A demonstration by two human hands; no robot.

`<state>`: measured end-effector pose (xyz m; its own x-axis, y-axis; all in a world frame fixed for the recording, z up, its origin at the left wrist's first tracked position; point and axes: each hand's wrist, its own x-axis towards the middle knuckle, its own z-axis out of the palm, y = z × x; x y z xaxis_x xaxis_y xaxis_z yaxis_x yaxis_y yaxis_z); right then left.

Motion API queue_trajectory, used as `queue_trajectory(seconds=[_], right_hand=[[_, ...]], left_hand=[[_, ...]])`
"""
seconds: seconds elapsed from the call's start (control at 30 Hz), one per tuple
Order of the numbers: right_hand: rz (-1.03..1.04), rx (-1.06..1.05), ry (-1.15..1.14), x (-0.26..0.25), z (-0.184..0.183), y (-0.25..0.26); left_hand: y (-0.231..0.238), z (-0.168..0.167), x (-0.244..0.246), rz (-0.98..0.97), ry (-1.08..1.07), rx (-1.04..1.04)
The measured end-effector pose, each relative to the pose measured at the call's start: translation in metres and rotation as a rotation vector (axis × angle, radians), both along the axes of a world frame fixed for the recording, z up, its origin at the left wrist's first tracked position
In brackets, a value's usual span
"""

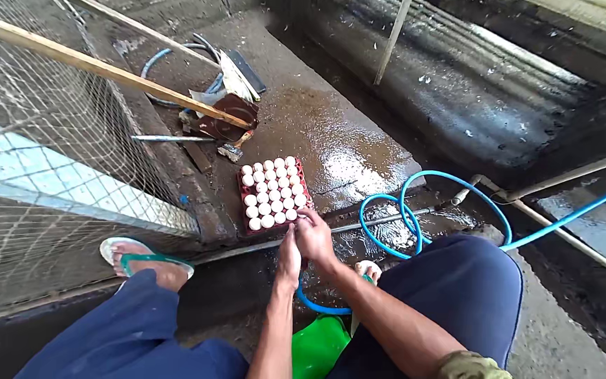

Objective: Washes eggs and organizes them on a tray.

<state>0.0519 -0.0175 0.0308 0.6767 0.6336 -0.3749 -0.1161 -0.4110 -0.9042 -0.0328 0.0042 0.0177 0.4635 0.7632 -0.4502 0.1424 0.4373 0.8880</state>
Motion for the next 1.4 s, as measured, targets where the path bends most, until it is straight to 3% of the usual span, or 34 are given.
queue_trajectory(seconds=[0.07,0.2,0.33,0.4,0.43,0.57,0.7,0.8,0.87,0.97,1.03,1.1,1.2,1.23,1.37,1.4], right_hand=[[-0.013,-0.047,0.109,0.001,-0.001,0.001],[0.07,0.079,-0.086,-0.021,0.003,-0.01],[0.023,-0.08,0.478,0.01,-0.004,0.007],[-0.006,-0.048,0.588,0.014,-0.006,0.009],[0.005,-0.024,0.529,0.012,-0.004,0.008],[0.164,0.094,-0.106,-0.015,0.003,-0.004],[0.043,-0.029,0.165,-0.004,-0.003,0.005],[0.101,0.002,0.034,-0.016,0.014,-0.003],[0.133,-0.008,-0.004,-0.012,0.01,-0.004],[0.064,-0.109,0.349,0.011,-0.015,0.01],[-0.014,-0.063,0.466,0.012,-0.023,0.013],[-0.025,-0.016,0.318,0.006,-0.016,0.011],[0.139,0.036,-0.101,-0.006,0.0,0.007],[0.147,0.03,-0.126,-0.005,0.0,0.009],[0.025,-0.067,0.414,0.012,-0.025,0.023],[-0.005,-0.044,0.444,0.007,-0.027,0.022]], left_hand=[[-0.002,0.001,0.003,0.016,0.063,-0.005],[0.0,0.006,0.0,0.04,0.034,0.108],[0.007,-0.003,-0.008,-0.077,-0.022,-0.056],[0.011,-0.01,-0.008,-0.054,-0.123,-0.048],[0.014,-0.012,-0.009,-0.042,-0.181,-0.044],[0.006,-0.007,-0.004,0.068,-0.198,0.087],[0.001,-0.01,0.002,0.038,-0.033,0.218],[-0.002,0.005,0.005,0.087,0.074,0.276],[-0.003,0.006,0.003,0.094,0.056,0.156],[0.003,-0.008,0.001,0.029,-0.058,0.009],[0.008,-0.014,-0.002,0.01,-0.142,-0.002],[0.012,-0.015,-0.001,0.039,-0.138,0.045],[0.01,-0.01,-0.001,0.055,-0.104,0.057],[0.01,-0.007,-0.002,0.053,-0.058,0.052],[0.014,-0.007,-0.003,0.041,-0.025,-0.024],[0.016,-0.009,-0.001,0.075,0.014,-0.002]])
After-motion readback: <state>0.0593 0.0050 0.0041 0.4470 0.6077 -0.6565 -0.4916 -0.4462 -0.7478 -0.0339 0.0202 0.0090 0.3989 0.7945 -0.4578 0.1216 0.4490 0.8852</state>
